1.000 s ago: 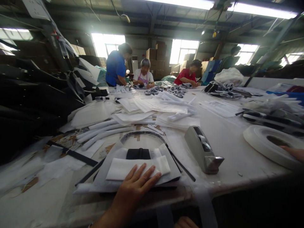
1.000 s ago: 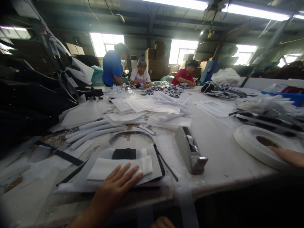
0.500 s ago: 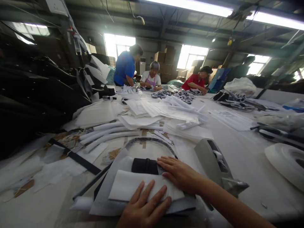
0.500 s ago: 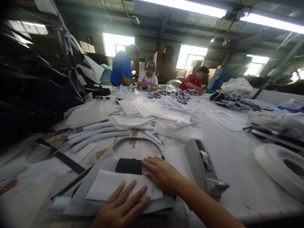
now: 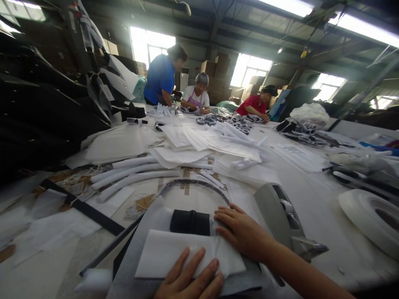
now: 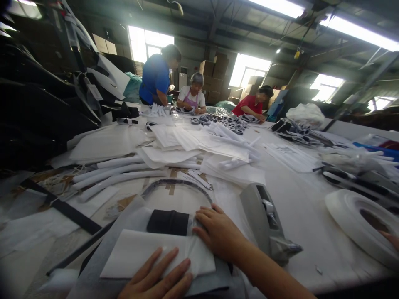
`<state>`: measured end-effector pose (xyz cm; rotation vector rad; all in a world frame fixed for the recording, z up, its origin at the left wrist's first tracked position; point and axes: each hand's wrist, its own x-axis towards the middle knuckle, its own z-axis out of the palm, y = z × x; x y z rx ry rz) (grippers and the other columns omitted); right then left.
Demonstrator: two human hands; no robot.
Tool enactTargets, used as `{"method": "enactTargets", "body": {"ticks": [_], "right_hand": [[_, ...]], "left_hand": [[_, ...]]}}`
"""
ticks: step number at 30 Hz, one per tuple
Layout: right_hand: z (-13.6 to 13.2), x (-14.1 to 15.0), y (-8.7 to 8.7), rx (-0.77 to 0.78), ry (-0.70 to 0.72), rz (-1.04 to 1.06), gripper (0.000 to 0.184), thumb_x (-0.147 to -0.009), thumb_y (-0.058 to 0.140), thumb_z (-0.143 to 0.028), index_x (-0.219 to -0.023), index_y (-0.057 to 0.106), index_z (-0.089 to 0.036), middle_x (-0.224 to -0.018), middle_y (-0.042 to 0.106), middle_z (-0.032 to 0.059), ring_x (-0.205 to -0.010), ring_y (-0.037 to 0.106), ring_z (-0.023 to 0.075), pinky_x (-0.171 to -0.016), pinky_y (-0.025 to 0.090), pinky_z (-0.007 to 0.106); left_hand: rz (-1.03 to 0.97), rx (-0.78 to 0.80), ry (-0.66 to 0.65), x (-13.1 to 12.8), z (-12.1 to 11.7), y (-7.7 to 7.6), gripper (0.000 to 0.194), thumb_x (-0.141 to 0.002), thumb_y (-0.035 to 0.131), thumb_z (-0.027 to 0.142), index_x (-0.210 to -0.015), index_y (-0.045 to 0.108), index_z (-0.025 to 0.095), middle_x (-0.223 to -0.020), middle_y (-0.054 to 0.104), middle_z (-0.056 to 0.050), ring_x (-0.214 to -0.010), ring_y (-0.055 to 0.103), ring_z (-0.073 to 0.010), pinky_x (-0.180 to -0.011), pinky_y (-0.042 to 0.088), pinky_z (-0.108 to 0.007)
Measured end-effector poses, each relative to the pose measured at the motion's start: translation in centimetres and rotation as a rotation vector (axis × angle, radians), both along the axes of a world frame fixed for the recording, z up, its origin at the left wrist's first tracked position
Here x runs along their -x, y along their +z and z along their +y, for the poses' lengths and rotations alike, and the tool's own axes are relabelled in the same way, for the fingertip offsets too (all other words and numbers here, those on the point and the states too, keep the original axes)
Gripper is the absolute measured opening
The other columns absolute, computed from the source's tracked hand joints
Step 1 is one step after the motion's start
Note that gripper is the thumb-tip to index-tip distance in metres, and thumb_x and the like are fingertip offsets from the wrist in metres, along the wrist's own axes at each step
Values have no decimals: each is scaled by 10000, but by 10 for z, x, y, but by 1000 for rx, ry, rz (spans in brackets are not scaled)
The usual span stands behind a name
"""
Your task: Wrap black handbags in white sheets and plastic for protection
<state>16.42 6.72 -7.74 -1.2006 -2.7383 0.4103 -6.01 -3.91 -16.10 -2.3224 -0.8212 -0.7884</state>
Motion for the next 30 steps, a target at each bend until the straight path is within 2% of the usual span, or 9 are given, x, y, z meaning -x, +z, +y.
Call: {"method": "enactTargets", "body": {"ticks": [3, 6, 12, 17, 21, 24, 27, 30], "right_hand": [[-1, 4, 0, 0, 38, 19, 410, -989, 491, -220, -1397, 524, -201, -1410, 588, 89, -1337, 504, 216, -1223, 189, 467], [-1, 5, -1, 76, 99, -30, 422, -1018, 447, -252, -1431, 499, -185, -1453, 542, 97, -1360, 482, 222, -1209, 232, 466], [0, 0, 1, 70, 82, -111, 357, -1023, 434, -276, -1333, 596, -200, -1343, 640, 107, -1324, 521, 271, -1175, 227, 580], [7, -2, -2, -10, 105, -73, 254, -1002, 471, -252, -1135, 686, -227, -1166, 732, 66, -1253, 580, 247, -1176, 220, 558], [7, -8, 4, -2, 112, -53, 254, -998, 485, -234, -1178, 664, -244, -1222, 710, 46, -1245, 588, 223, -1174, 255, 521], [-18, -18, 15, -57, 114, 77, 267, -996, 487, -182, -1187, 657, -258, -1229, 707, 31, -1221, 606, 186, -1175, 289, 462], [-70, -28, 21, -248, 53, 303, 248, -984, 528, -163, -1208, 628, -200, -1142, 731, 71, -1079, 669, 159, -1032, 467, 326], [-127, -35, 5, -429, 95, 355, 174, -976, 557, -167, -1123, 649, -157, -968, 768, 54, -886, 705, 140, -844, 549, 226]], "left_hand": [[24, -5, -8, -1, 1, 6, 323, -1018, 503, 297, -1317, 620, 316, -1383, 603, 71, -1183, 645, -220, -1220, 165, -541], [33, -1, 1, 0, 1, 10, 344, -1044, 429, 267, -1340, 602, 295, -1361, 623, 68, -1167, 654, -208, -1222, 152, -530], [32, 9, -3, 3, 1, 7, 364, -1057, 377, 272, -1349, 592, 302, -1405, 584, 83, -1201, 630, -188, -1236, 164, -490], [-58, 14, -48, 2, 4, 12, 329, -1045, 421, 251, -1231, 679, 334, -1311, 652, 122, -1157, 655, -163, -1246, 166, -463], [-78, 34, -75, 1, 4, 19, 345, -1053, 393, 248, -1198, 696, 327, -1268, 681, 120, -1161, 651, -150, -1251, 164, -441], [-103, 62, -63, 0, 2, 23, 358, -1057, 375, 208, -1254, 661, 293, -1270, 686, 95, -1177, 639, -135, -1252, 172, -416], [-124, 120, -50, -2, -1, 24, 357, -1054, 381, 179, -1284, 638, 271, -1293, 674, 87, -1205, 620, -134, -1254, 168, -401], [-150, 169, -43, -5, -4, 20, 362, -1055, 377, 177, -1304, 623, 268, -1314, 662, 71, -1239, 599, -146, -1249, 191, -393]]}}
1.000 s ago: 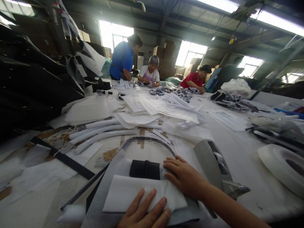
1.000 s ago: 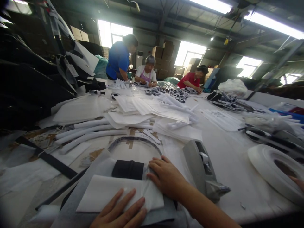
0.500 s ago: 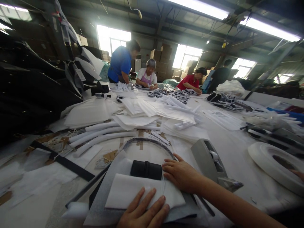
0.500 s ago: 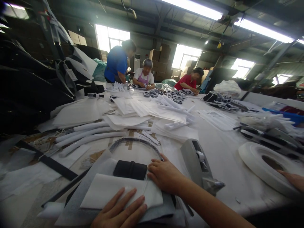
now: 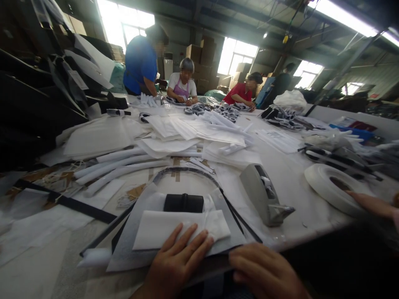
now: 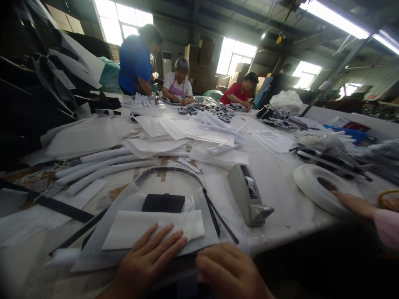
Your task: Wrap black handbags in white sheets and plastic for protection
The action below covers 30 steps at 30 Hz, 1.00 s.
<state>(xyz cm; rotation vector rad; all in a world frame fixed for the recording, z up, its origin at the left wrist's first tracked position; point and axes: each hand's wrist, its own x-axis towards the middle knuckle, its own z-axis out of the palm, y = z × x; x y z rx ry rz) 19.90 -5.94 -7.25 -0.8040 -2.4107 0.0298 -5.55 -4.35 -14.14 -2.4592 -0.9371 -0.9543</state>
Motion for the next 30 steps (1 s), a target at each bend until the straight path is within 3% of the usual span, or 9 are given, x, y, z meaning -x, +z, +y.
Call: {"method": "enactTargets", "body": {"ticks": [2, 5, 7, 9, 16, 22, 30], "right_hand": [[-27, -2, -25, -130, 36, -122, 232, -1025, 462, -204, -1079, 686, -178, -963, 784, 26, -878, 716, 147, -857, 557, 245], [-43, -2, -70, -281, -43, -231, 422, -1058, 293, -173, -1144, 704, -225, -1079, 771, 12, -991, 706, 166, -928, 541, 310], [-42, 2, -92, -319, -115, -173, 427, -1038, 310, -123, -1165, 703, -229, -1072, 772, 16, -998, 699, 156, -972, 520, 316], [-38, 9, -101, -313, -116, -77, 379, -1021, 368, -105, -1144, 711, -206, -1025, 780, 20, -957, 701, 138, -979, 515, 299], [-33, 21, -79, -200, 19, 101, 254, -981, 471, -88, -1035, 714, -134, -938, 786, 65, -892, 736, 172, -866, 596, 347], [-44, 14, -78, -176, 100, 28, 297, -981, 420, -71, -1077, 699, -96, -1022, 778, 111, -1009, 727, 195, -942, 586, 363], [-61, 11, -76, -199, 111, 4, 322, -1008, 392, -89, -1046, 711, -111, -1007, 784, 83, -996, 731, 179, -974, 546, 311]], "left_hand": [[-32, 25, 6, -2, -2, -4, 376, -1058, 360, 179, -1326, 605, 273, -1321, 659, 57, -1261, 581, -151, -1243, 213, -391], [-35, 67, 6, -2, -3, -5, 382, -1061, 346, 201, -1343, 593, 275, -1334, 651, 47, -1272, 573, -160, -1237, 217, -388], [13, 77, -5, 0, -3, 0, 386, -1059, 344, 204, -1356, 583, 265, -1345, 644, 33, -1278, 568, -169, -1234, 220, -384], [64, 74, -22, 1, -3, 7, 398, -1049, 349, 172, -1371, 569, 249, -1371, 625, 13, -1295, 552, -172, -1231, 221, -383], [224, 128, -81, 4, -4, 23, 444, -1011, 347, 99, -1408, 516, 205, -1451, 547, -3, -1348, 496, -171, -1232, 196, -415], [267, 195, -54, 3, -9, 18, 497, -996, 366, 104, -1476, 419, 223, -1480, 515, -9, -1359, 484, -189, -1226, 205, -456], [186, 144, -6, -4, -13, 14, 467, -1014, 336, 106, -1437, 484, 235, -1395, 601, -14, -1311, 539, -184, -1231, 195, -453]]}}
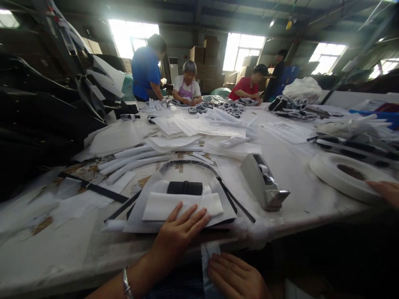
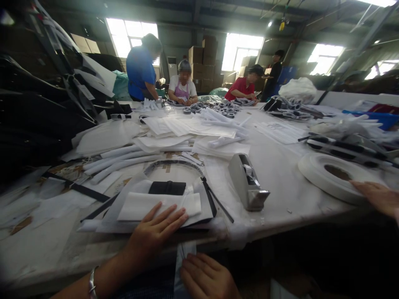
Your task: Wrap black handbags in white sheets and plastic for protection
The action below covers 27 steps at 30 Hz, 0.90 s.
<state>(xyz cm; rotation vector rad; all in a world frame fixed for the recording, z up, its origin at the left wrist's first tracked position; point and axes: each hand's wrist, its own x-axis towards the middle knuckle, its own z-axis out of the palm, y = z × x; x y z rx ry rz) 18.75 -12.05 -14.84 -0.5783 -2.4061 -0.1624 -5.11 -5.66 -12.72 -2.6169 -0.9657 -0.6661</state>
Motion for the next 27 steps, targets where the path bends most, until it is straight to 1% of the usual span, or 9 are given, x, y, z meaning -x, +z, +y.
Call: {"method": "enactTargets", "body": {"ticks": [2, 6, 12, 15, 17, 21, 23, 24, 27], "right_hand": [[-3, -2, 2, -13, -6, -17, 326, -1015, 390, -94, -1029, 715, -117, -1004, 786, 65, -994, 731, 172, -986, 530, 300], [-4, -5, 12, -32, -12, -44, 343, -1023, 375, -99, -1015, 716, -133, -997, 788, 48, -969, 738, 156, -991, 518, 286], [8, -7, 46, 18, 16, -65, 350, -1029, 359, -123, -1046, 708, -112, -1007, 785, 72, -971, 741, 160, -968, 558, 277], [22, -6, 62, 35, 15, -32, 280, -1012, 429, -118, -1079, 701, -105, -1007, 785, 79, -969, 740, 163, -961, 568, 286], [35, -4, 71, 26, -7, -15, 251, -998, 466, -100, -1090, 699, -120, -1001, 786, 61, -972, 736, 162, -971, 552, 300], [71, 1, 80, 40, -38, -13, 234, -1012, 477, -141, -1110, 689, -155, -1022, 779, 41, -983, 713, 184, -918, 522, 328], [88, 3, 80, 126, -43, -24, 240, -1009, 474, -167, -1105, 694, -175, -1028, 769, 44, -958, 694, 205, -849, 521, 338], [95, 4, 79, 204, -57, -23, 253, -998, 471, -161, -1094, 703, -189, -1021, 760, 46, -938, 681, 211, -816, 519, 336], [110, 7, 72, 533, -137, 12, 321, -911, 487, -90, -1010, 755, -238, -922, 700, 45, -842, 649, 187, -734, 509, 286]], "left_hand": [[6, -16, 5, 0, 0, 1, 453, -1025, 334, 118, -1433, 490, 239, -1392, 603, -11, -1296, 553, -179, -1232, 189, -449], [-30, -24, 27, -1, -1, -3, 424, -1051, 315, 159, -1416, 508, 257, -1396, 600, 30, -1291, 554, -163, -1249, 118, -427], [-41, -44, 27, -2, -1, -5, 397, -1067, 309, 221, -1391, 535, 265, -1395, 601, 37, -1279, 562, -153, -1251, 92, -416], [-41, -57, 21, -2, -1, -3, 396, -1071, 301, 229, -1382, 545, 257, -1397, 598, 43, -1279, 562, -153, -1252, 51, -415], [-45, -62, 23, -3, -1, -3, 388, -1069, 314, 236, -1379, 547, 256, -1389, 605, 37, -1274, 566, -155, -1252, 59, -421], [-79, -80, 42, -4, 0, -6, 372, -1068, 328, 245, -1351, 569, 266, -1375, 615, 62, -1260, 577, -146, -1257, 73, -422], [-93, -86, 41, -5, 0, -9, 354, -1064, 348, 231, -1310, 600, 262, -1381, 611, 66, -1265, 573, -144, -1258, 101, -423], [-101, -85, 39, -6, 1, -11, 337, -1060, 368, 223, -1279, 621, 259, -1387, 607, 63, -1274, 567, -146, -1256, 119, -429], [-193, -91, 50, -8, 1, -18, 259, -1034, 462, 225, -1180, 674, 256, -1364, 626, 70, -1293, 551, -159, -1257, 129, -454]]}}
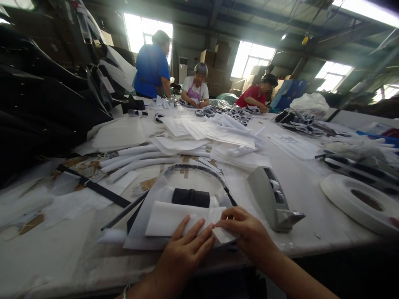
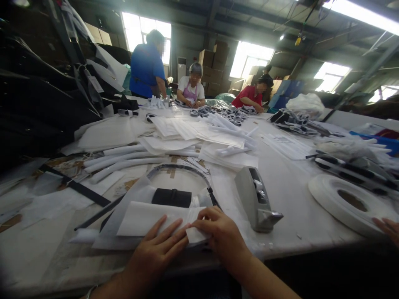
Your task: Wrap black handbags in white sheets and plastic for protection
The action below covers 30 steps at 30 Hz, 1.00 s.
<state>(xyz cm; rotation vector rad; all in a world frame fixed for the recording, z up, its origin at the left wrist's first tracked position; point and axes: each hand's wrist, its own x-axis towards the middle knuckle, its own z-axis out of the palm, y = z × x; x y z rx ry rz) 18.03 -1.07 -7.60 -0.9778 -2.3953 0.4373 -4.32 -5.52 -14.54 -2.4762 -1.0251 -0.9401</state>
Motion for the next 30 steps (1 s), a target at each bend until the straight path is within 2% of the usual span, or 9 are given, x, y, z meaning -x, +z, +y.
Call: {"method": "enactTargets", "body": {"ticks": [3, 5, 8, 13, 18, 21, 23, 27, 30], "right_hand": [[9, 4, -5, 298, -104, 38, 261, -857, 567, -93, -881, 785, -234, -798, 639, 24, -755, 633, 152, -693, 481, 236], [14, 6, -7, 413, -187, 36, 148, -853, 649, -158, -811, 780, -213, -754, 634, 10, -719, 622, 145, -689, 460, 233], [22, 9, -8, 489, -286, -14, 122, -816, 739, -239, -706, 745, -188, -704, 620, -6, -687, 596, 145, -660, 422, 239], [31, 12, -12, 551, -318, -40, 160, -762, 771, -210, -646, 669, -170, -676, 582, -26, -662, 536, 132, -608, 369, 231], [38, 16, -19, 662, -353, 26, 157, -740, 758, -183, -699, 607, -180, -636, 558, -49, -627, 507, 121, -580, 364, 220], [39, 16, -23, 660, -363, 60, 182, -746, 744, -187, -759, 563, -195, -658, 557, -56, -622, 510, 121, -585, 376, 221], [38, 15, -26, 636, -361, 60, 213, -758, 739, -200, -828, 539, -209, -661, 546, -68, -599, 506, 119, -575, 371, 227], [37, 15, -28, 525, -391, 39, 269, -767, 720, -180, -900, 493, -230, -672, 512, -85, -592, 488, 121, -580, 356, 235], [40, 16, -30, 452, -426, 19, 292, -751, 748, -175, -891, 498, -228, -677, 483, -89, -597, 469, 118, -589, 347, 236]], "left_hand": [[-27, -4, -5, -1, 1, -5, 266, -1033, 465, 218, -1206, 666, 239, -1319, 659, 66, -1286, 556, -163, -1262, 82, -460], [-11, -14, -22, 0, 3, -6, 302, -1048, 414, 210, -1221, 661, 215, -1300, 673, 44, -1282, 559, -165, -1262, 73, -455], [-45, -44, -28, 2, 6, -5, 338, -1054, 366, 189, -1160, 687, 194, -1275, 688, 24, -1285, 558, -158, -1261, 106, -440], [21, -68, -75, 7, 13, 0, 347, -1050, 370, 164, -1062, 716, 194, -1265, 692, 16, -1247, 592, -149, -1257, 138, -442], [83, -99, -81, 12, 18, 1, 371, -1065, 334, 218, -1221, 671, 210, -1237, 705, 26, -1202, 621, -140, -1252, 120, -443], [128, -84, -67, 12, 19, -2, 366, -1063, 348, 271, -1284, 636, 221, -1199, 719, 7, -1192, 627, -148, -1250, 107, -453], [144, -84, -57, 11, 18, -2, 366, -1059, 345, 246, -1274, 640, 237, -1183, 723, -14, -1197, 623, -156, -1246, 106, -474], [152, -82, -51, 5, 17, -1, 389, -1055, 310, 222, -1200, 670, 233, -1345, 639, -49, -1279, 560, -195, -1236, 92, -515], [79, -102, -44, -2, 19, -2, 341, -1044, 364, 248, -1099, 700, 236, -1326, 654, -21, -1268, 564, -200, -1240, 96, -492]]}}
